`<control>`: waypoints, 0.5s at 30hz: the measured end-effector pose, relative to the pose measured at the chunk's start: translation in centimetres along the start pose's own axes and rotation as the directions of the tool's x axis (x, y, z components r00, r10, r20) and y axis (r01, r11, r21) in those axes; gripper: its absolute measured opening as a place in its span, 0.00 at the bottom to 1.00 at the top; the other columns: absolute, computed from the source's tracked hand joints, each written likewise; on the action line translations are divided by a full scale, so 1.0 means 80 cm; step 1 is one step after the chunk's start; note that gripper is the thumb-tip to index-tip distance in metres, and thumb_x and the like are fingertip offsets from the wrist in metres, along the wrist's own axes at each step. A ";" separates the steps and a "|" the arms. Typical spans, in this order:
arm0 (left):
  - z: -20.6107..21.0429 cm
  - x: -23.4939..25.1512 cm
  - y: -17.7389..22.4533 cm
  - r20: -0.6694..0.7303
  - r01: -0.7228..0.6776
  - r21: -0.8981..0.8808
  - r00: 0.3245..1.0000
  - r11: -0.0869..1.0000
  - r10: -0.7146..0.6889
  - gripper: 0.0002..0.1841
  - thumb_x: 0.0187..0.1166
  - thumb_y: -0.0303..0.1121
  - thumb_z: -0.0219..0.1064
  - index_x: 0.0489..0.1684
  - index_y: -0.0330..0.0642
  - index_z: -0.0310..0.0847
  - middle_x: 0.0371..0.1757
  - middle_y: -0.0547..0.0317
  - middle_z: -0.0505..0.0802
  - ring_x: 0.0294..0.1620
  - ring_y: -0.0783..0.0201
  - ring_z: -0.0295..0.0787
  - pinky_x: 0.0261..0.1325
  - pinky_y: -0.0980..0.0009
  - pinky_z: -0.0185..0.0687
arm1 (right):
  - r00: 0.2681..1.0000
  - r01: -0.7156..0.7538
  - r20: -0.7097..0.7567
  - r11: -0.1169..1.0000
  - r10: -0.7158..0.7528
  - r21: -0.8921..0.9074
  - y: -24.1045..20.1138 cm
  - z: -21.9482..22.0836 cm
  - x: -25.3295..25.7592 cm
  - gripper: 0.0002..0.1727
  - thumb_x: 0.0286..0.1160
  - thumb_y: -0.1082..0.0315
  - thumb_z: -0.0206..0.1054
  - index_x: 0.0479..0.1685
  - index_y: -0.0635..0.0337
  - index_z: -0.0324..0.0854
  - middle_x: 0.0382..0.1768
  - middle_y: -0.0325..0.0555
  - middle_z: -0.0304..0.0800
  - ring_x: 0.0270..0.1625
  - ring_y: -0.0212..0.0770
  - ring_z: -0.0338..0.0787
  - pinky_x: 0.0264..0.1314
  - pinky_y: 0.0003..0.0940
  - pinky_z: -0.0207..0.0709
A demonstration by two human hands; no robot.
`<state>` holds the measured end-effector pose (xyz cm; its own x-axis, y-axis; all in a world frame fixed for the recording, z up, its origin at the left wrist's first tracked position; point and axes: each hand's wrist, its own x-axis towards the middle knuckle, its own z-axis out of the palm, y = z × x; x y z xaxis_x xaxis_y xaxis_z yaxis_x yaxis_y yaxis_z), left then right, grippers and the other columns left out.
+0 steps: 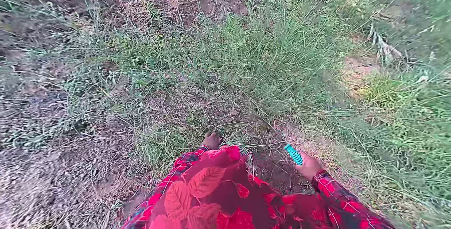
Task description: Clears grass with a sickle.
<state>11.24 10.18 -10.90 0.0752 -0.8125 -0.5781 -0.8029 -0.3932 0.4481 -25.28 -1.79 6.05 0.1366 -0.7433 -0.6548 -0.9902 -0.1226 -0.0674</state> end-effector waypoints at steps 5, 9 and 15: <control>-0.003 -0.001 0.003 0.051 0.026 0.100 0.998 0.995 -0.031 0.22 0.91 0.30 0.54 0.79 0.28 0.74 0.83 0.38 0.79 0.93 0.39 0.58 0.91 0.35 0.41 | 0.987 0.159 -0.001 0.986 -0.159 0.054 -0.124 -0.020 0.023 0.36 0.74 0.67 0.70 0.84 0.63 0.65 0.67 0.67 0.85 0.71 0.62 0.86 0.74 0.61 0.74; -0.012 -0.010 -0.002 0.100 0.060 0.141 0.992 0.988 -0.074 0.20 0.87 0.30 0.60 0.74 0.29 0.78 0.77 0.34 0.83 0.88 0.34 0.65 0.85 0.32 0.52 | 0.988 0.129 0.094 0.985 -0.119 -0.112 -0.116 -0.039 0.035 0.38 0.74 0.65 0.72 0.86 0.64 0.63 0.69 0.69 0.83 0.73 0.65 0.83 0.75 0.64 0.72; -0.004 -0.040 -0.045 0.054 0.299 -0.081 0.954 0.951 -0.295 0.21 0.91 0.35 0.57 0.75 0.31 0.78 0.78 0.28 0.80 0.85 0.31 0.70 0.84 0.33 0.62 | 0.989 -0.086 0.106 0.984 0.104 -0.159 0.124 -0.055 -0.041 0.37 0.72 0.65 0.77 0.81 0.68 0.70 0.64 0.75 0.85 0.69 0.72 0.84 0.74 0.69 0.71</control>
<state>14.08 14.03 -10.46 0.2772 -0.6358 -0.7204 -0.6930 -0.6516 0.3085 -35.39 -3.45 10.81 0.0291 -0.6780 -0.7345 -0.9809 -0.1609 0.1097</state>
